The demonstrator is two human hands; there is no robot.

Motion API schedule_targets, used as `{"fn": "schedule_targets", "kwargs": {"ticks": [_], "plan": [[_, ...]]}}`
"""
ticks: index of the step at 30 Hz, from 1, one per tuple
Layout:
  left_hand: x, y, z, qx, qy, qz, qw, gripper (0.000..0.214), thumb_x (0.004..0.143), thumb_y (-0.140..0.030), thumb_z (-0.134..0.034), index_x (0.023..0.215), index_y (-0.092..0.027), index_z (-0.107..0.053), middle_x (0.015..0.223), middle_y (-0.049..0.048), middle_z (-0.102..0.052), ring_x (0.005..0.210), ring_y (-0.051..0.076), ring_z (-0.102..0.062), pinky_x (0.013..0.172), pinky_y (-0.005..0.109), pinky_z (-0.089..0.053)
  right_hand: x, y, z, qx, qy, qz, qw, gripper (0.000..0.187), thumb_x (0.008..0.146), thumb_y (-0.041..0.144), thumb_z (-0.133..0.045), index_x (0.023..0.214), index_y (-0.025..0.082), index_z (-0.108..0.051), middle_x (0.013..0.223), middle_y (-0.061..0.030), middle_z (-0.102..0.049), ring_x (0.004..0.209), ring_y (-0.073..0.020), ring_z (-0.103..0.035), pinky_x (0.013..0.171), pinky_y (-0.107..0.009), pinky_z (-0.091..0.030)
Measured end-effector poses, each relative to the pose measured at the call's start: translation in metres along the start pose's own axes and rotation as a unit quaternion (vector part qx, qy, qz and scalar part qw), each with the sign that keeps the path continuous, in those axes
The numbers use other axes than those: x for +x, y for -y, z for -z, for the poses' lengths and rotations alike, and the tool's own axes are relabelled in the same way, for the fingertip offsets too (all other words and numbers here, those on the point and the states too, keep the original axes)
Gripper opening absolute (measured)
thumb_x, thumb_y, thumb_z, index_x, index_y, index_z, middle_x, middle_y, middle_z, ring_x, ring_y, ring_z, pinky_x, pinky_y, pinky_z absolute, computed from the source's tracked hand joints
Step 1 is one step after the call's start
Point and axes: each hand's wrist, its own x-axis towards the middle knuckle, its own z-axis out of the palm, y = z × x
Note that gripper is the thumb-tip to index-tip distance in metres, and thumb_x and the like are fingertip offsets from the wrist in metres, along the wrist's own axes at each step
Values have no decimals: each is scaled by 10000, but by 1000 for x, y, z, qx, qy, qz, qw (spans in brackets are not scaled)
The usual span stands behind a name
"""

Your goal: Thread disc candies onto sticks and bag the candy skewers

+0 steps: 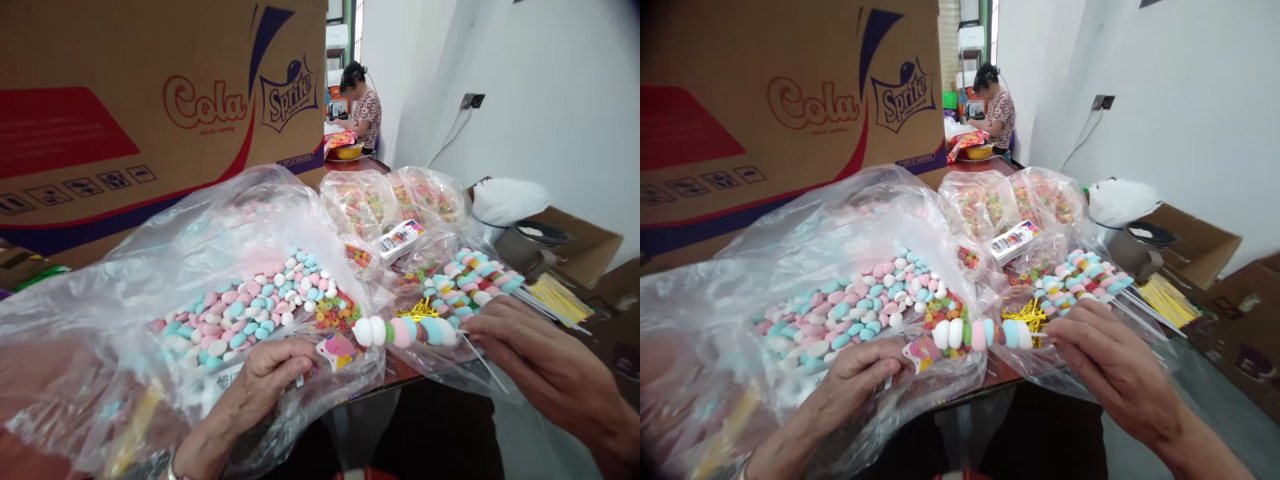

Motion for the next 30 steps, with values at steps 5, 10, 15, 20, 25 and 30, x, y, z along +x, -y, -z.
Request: {"fn": "schedule_targets", "kwargs": {"ticks": [5,10,15,20,25,30], "plan": [[0,-3,2,-23,21,28,999,199,906,-277,-604,814,-182,-752,773,26,-692,716,139,-596,669,203,-432,11,2,-7,20,16,51,998,164,931,157,-505,1066,195,-591,873,-35,-653,796,-180,-579,836,-351,-429],[5,-6,2,-8,40,56,998,226,894,-293,-608,782,-157,-750,720,28,-672,674,137,-567,629,203,-414,18,0,-7,-6,25,99,995,174,942,177,-494,1055,190,-627,878,-56,-665,825,-197,-565,795,-350,-421],[9,-9,2,15,87,68,994,245,892,-325,-605,774,-142,-719,697,12,-632,656,130,-528,604,204,-389,29,2,-7,24,67,104,992,180,954,177,-473,1055,188,-621,875,-65,-660,821,-199,-557,760,-352,-416],[10,-10,7,42,113,72,990,258,915,-328,-576,772,-141,-680,695,-8,-588,653,115,-490,598,197,-367,37,5,-10,68,92,99,988,151,948,152,-478,1016,176,-610,847,-58,-645,775,-181,-549,721,-340,-405],[11,-19,7,81,163,80,980,236,930,-328,-545,816,-163,-668,725,-19,-590,675,115,-504,613,190,-369,45,8,-16,75,86,105,988,149,946,144,-476,976,172,-620,798,-46,-640,732,-169,-547,703,-329,-406],[8,-38,-6,66,193,154,967,201,894,-381,-585,901,-196,-663,757,-23,-596,683,133,-509,581,199,-365,51,7,-24,94,89,107,986,159,949,155,-474,971,177,-630,820,-43,-658,752,-159,-556,739,-326,-421]]}}
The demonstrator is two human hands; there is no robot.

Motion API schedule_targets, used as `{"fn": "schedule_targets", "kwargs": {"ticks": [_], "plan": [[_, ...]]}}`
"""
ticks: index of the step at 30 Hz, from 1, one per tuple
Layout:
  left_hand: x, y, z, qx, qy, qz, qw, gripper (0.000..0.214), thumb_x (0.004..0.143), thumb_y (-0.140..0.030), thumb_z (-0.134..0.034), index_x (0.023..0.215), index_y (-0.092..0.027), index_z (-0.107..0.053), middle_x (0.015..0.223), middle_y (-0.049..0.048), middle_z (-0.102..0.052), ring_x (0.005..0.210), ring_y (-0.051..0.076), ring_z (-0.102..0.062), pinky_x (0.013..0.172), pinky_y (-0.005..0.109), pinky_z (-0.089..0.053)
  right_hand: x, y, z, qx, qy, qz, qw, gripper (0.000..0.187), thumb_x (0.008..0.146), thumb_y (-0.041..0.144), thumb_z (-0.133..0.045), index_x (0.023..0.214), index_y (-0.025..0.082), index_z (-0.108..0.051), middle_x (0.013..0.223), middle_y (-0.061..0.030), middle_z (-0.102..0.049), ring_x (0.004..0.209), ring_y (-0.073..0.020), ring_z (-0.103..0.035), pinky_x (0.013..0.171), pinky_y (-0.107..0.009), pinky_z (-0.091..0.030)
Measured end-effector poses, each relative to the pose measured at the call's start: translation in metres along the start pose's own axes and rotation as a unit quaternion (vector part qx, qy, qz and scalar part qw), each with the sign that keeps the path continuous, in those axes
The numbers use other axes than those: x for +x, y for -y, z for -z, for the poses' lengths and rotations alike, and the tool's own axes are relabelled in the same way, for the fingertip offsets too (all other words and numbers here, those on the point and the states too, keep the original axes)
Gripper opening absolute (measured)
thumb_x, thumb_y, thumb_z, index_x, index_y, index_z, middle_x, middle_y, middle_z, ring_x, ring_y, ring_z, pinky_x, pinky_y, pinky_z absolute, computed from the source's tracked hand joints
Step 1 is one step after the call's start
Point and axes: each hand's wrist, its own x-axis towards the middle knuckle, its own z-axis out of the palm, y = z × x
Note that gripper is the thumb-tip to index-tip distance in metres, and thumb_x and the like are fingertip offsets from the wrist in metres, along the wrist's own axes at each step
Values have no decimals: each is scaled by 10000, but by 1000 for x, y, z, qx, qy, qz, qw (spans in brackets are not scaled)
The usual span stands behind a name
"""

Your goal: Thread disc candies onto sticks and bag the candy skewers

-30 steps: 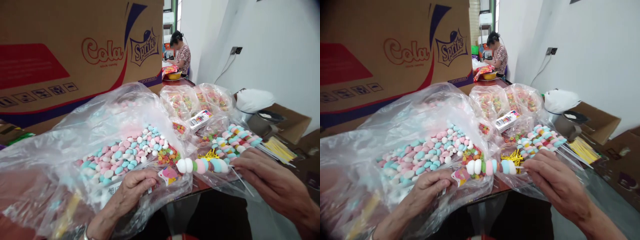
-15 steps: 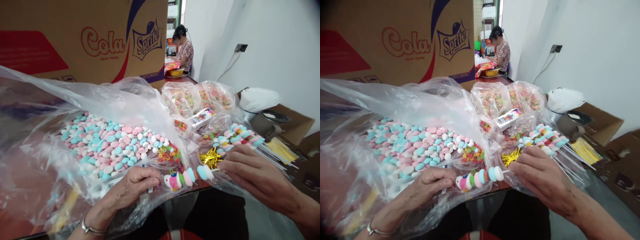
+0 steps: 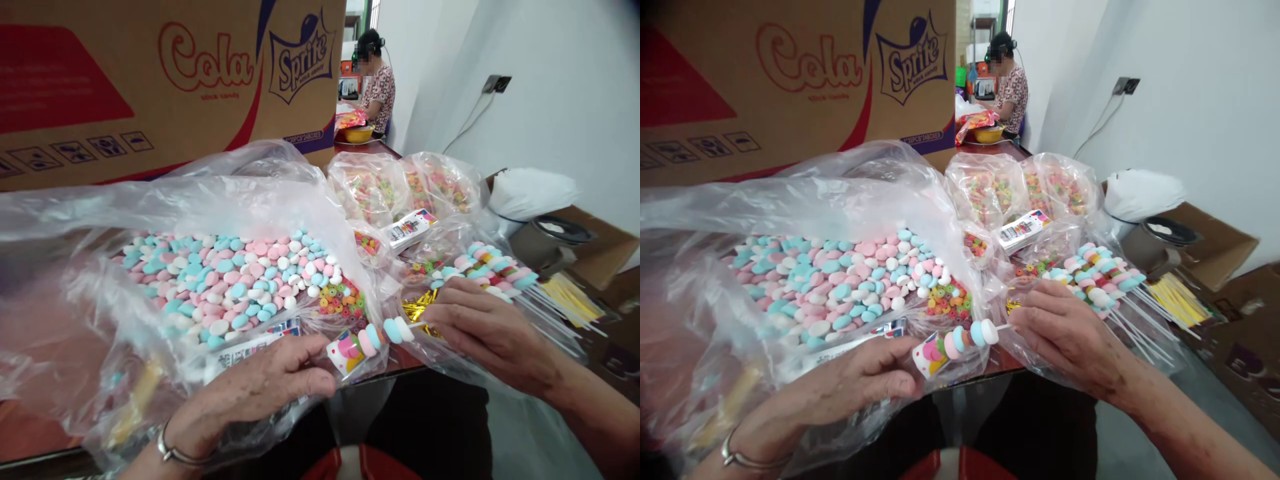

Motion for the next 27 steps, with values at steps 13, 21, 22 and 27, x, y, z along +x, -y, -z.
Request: {"fn": "schedule_targets", "kwargs": {"ticks": [13,21,22,27], "plan": [[9,-13,-19,-177,110,61,976,132,789,-285,-667,881,-191,-659,660,-47,-580,583,113,-510,545,195,-389,11,-1,-8,52,116,34,991,181,961,178,-454,955,190,-634,815,-43,-599,816,-184,-498,796,-361,-401],[12,5,-32,-257,67,82,961,208,781,-310,-710,899,-185,-594,629,-50,-582,582,96,-553,557,179,-394,22,-1,-11,75,119,34,989,191,972,169,-445,908,167,-626,771,-32,-584,769,-166,-472,783,-345,-368],[13,5,-33,-260,63,87,960,207,782,-299,-708,907,-184,-589,625,-47,-595,571,94,-557,544,174,-391,24,1,-14,71,128,38,989,203,976,183,-441,892,167,-625,769,-34,-584,766,-169,-461,757,-336,-360],[22,1,-48,-278,22,76,957,129,779,-184,-666,898,-177,-619,606,-29,-641,545,101,-583,492,163,-395,29,11,-41,69,161,101,979,301,1003,206,-377,804,161,-599,758,-31,-577,734,-161,-435,728,-326,-322]]}}
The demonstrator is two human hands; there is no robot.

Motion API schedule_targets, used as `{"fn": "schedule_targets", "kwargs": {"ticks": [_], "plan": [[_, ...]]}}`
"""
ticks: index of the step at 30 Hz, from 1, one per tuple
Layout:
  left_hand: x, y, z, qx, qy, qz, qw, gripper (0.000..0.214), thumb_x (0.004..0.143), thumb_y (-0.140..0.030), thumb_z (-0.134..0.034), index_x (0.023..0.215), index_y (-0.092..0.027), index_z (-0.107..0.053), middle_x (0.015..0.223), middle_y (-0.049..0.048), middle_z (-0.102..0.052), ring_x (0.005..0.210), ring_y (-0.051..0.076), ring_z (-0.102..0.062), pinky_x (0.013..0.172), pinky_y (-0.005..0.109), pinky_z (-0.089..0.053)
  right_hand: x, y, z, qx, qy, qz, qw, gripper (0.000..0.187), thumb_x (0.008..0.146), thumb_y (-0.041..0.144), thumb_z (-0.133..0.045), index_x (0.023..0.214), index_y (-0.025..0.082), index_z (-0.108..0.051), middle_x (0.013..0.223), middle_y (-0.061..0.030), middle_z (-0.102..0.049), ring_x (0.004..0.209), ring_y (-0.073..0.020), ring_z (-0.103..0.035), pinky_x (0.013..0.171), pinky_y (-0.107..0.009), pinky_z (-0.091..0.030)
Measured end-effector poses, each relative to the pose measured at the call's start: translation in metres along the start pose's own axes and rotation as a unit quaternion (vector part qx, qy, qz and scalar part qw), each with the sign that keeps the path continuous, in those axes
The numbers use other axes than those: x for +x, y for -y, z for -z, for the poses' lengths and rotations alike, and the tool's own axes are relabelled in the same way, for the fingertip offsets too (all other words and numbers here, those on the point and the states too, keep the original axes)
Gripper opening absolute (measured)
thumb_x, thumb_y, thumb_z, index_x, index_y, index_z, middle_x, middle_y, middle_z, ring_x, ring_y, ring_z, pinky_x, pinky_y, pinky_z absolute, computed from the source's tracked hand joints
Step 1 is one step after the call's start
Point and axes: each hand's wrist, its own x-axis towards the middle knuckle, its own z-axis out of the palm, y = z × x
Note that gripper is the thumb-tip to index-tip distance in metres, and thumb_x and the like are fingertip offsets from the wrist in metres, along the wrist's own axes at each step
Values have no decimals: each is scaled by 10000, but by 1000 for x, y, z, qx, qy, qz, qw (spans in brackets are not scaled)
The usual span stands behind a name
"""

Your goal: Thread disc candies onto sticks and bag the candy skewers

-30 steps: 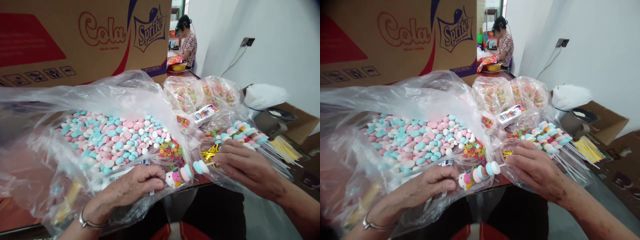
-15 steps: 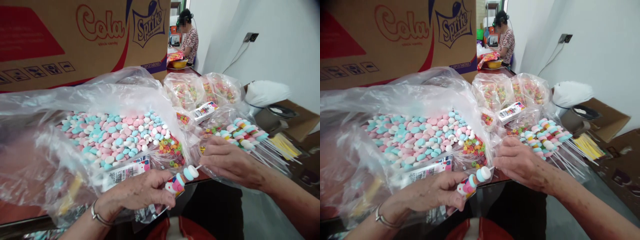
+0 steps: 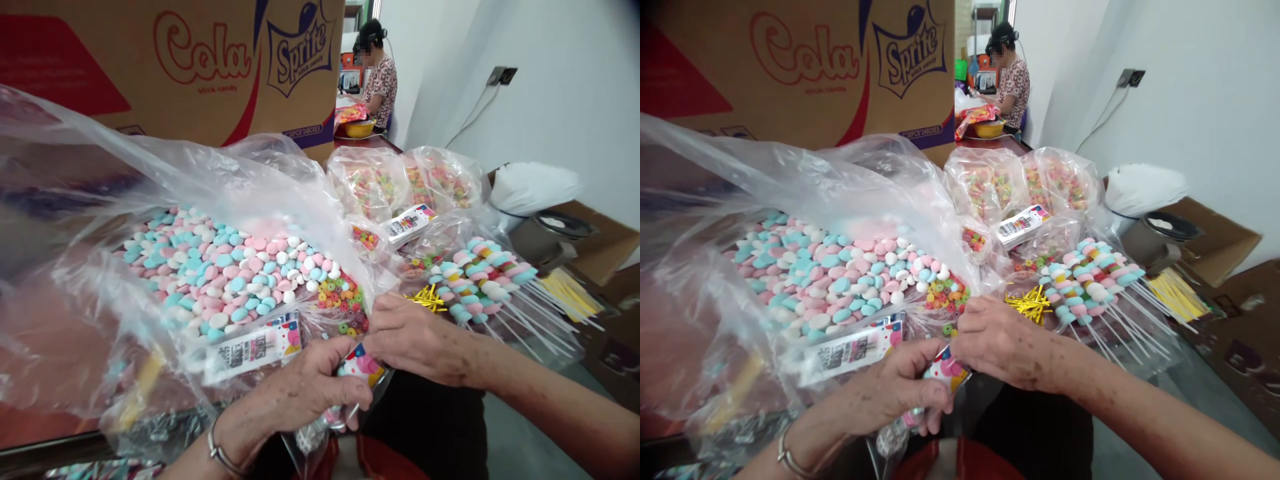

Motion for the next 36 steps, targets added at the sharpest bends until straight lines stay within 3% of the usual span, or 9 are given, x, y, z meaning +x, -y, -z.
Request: {"fn": "schedule_targets", "kwargs": {"ticks": [3,8,11,15,19,24,28,32,36], "plan": [[2,4,-7,-27,-9,-29,999,112,792,-197,-670,889,-179,-618,608,-26,-652,537,98,-589,479,157,-395,3,-1,-4,-9,7,11,1000,323,1015,234,-359,814,165,-603,760,-28,-578,715,-157,-432,720,-330,-314],[-1,6,-12,-57,-30,-48,997,283,908,-437,-556,883,-162,-616,746,34,-706,550,106,-630,482,175,-424,10,-1,1,2,4,20,1000,314,1010,226,-368,843,170,-628,774,-32,-610,740,-163,-469,759,-337,-378],[-2,1,-16,-93,-82,-32,992,381,900,-503,-537,811,-144,-626,655,45,-696,487,110,-611,437,176,-413,15,1,0,13,-75,-27,997,209,984,251,-440,1005,143,-618,922,-73,-650,890,-189,-545,842,-344,-442],[-2,-2,-17,-123,-169,-55,976,396,868,-515,-574,742,-144,-630,555,41,-672,434,112,-582,396,171,-383,18,6,-3,-23,-193,-146,970,386,972,257,-436,1330,114,-448,1220,-161,-606,1132,-242,-556,948,-401,-479],[2,6,-16,-125,-225,-93,962,417,869,-548,-558,756,-153,-632,550,38,-672,444,129,-601,424,189,-413,25,15,-8,-15,-163,-141,976,385,974,260,-403,1323,117,-481,1207,-172,-631,1129,-266,-580,950,-440,-501],[4,15,-15,-93,-274,-122,949,410,892,-556,-519,762,-179,-614,555,7,-655,463,138,-588,433,207,-419,34,24,-18,137,-127,-156,970,513,942,327,-504,1416,179,-376,1355,-148,-537,1255,-250,-495,1043,-434,-429],[2,8,-12,-39,-334,-179,924,348,875,-503,-579,731,-189,-617,627,-28,-613,572,123,-562,521,200,-450,42,34,-31,328,-200,-286,878,760,777,340,-715,1409,195,-320,1255,-115,-578,1078,-236,-585,905,-388,-504],[3,6,-12,-66,-320,-203,923,310,866,-474,-607,749,-188,-591,657,-34,-577,563,117,-547,500,201,-457,49,42,-45,473,-182,-363,782,257,783,317,-688,966,184,-566,831,6,-627,728,-153,-607,659,-286,-540],[1,13,-13,-188,-269,-196,924,275,872,-452,-615,798,-192,-562,623,-49,-550,504,112,-537,482,227,-485,50,43,-50,576,-205,-349,711,230,826,387,-650,814,182,-545,649,41,-589,545,-122,-576,546,-267,-525]]}}
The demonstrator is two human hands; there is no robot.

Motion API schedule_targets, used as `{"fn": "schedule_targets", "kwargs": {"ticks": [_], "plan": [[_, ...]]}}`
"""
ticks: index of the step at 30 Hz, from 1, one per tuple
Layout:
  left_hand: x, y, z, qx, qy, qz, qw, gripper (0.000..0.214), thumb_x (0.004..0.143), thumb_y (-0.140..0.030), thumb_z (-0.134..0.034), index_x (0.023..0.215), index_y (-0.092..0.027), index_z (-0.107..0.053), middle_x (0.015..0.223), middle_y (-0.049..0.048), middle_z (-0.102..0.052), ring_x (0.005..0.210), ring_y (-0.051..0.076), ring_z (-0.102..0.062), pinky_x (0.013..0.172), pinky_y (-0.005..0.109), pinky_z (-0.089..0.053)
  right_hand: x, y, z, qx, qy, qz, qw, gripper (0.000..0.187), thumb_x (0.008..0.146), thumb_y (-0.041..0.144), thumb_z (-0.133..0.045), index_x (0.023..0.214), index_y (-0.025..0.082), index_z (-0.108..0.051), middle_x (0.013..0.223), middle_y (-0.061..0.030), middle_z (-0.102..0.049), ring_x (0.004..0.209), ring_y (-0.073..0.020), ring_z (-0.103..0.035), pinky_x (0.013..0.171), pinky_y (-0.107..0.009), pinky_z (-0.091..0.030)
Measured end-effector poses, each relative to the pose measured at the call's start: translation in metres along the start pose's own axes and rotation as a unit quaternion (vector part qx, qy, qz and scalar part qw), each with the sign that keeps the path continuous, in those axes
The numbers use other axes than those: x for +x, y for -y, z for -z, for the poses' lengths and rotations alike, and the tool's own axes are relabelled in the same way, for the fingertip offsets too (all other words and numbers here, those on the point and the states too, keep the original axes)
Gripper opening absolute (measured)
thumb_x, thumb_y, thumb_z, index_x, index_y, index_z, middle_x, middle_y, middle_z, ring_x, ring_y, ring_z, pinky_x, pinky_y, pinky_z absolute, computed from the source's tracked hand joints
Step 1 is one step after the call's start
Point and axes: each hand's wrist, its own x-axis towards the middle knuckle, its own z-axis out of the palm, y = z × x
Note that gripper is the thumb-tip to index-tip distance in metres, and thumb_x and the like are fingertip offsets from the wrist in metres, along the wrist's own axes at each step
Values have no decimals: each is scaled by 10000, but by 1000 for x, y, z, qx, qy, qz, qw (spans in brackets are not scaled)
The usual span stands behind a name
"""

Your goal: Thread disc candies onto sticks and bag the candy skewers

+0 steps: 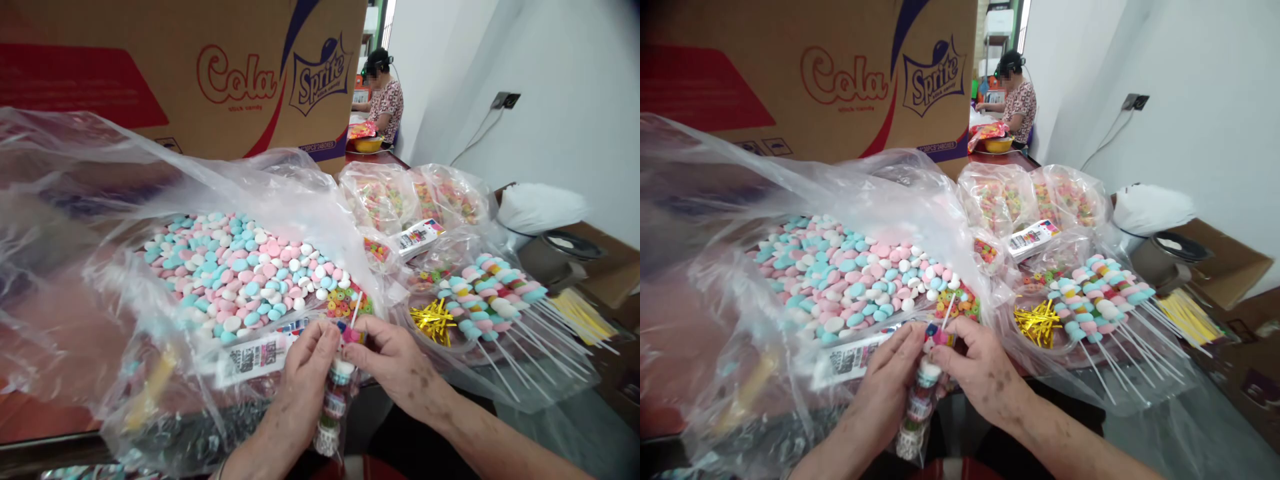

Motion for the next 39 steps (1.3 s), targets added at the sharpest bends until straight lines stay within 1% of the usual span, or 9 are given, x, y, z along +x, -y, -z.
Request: {"fn": "schedule_targets", "kwargs": {"ticks": [10,13,16,21,31,33,35,37,39], "plan": [[-5,-4,13,-53,9,102,993,214,771,-317,-689,673,-144,-607,492,-8,-586,381,94,-507,364,173,-406,4,-19,14,114,81,50,989,252,802,247,-716,1004,212,-570,822,37,-633,696,-98,-600,641,-221,-492],[-6,-6,15,-23,74,180,981,102,707,-236,-652,691,-138,-631,464,5,-591,357,128,-547,331,185,-416,0,-19,23,-29,118,96,988,265,852,226,-667,1110,232,-608,880,18,-630,770,-103,-592,709,-226,-470],[-8,-5,17,-22,138,250,958,127,691,-243,-578,671,-126,-624,449,44,-604,357,182,-598,298,201,-414,-7,-14,28,-204,132,198,950,105,914,198,-574,910,174,-677,828,-7,-610,774,-105,-568,734,-221,-441],[-10,-7,20,-26,209,212,954,333,853,-387,-501,808,-93,-649,647,144,-711,353,105,-517,306,165,-322,-13,-9,29,-274,107,255,921,165,933,144,-511,812,164,-621,737,13,-576,722,-94,-526,707,-196,-408],[-8,-11,23,35,213,199,956,301,870,-378,-583,692,-135,-579,587,12,-555,411,62,-453,368,157,-245,-15,-18,25,-288,-8,194,938,143,939,146,-493,872,177,-615,785,13,-643,704,-97,-584,657,-186,-451],[-7,-11,22,40,193,198,960,307,863,-385,-592,674,-144,-564,572,2,-545,401,63,-442,356,155,-235,-20,-17,28,-391,-69,226,890,158,951,153,-475,903,168,-624,803,-13,-648,727,-124,-580,680,-226,-453],[-6,-10,21,39,184,205,960,316,850,-399,-609,668,-147,-557,567,-1,-546,391,61,-432,346,156,-225,-28,-15,32,-511,-104,318,792,183,958,163,-466,1009,148,-641,880,-51,-667,825,-169,-575,796,-301,-439],[-6,-8,19,42,187,205,960,325,843,-416,-625,675,-145,-562,560,-5,-544,396,60,-429,355,158,-240,-36,-12,33,-597,-76,405,689,278,977,183,-422,1164,130,-620,1051,-92,-676,987,-227,-551,947,-398,-367],[-7,-3,18,47,207,207,955,333,843,-434,-629,691,-144,-575,558,-6,-544,405,64,-430,370,163,-270,-41,-8,33,-638,-21,443,629,347,989,172,-362,1233,98,-596,1162,-107,-655,1104,-263,-506,1042,-460,-275]]}}
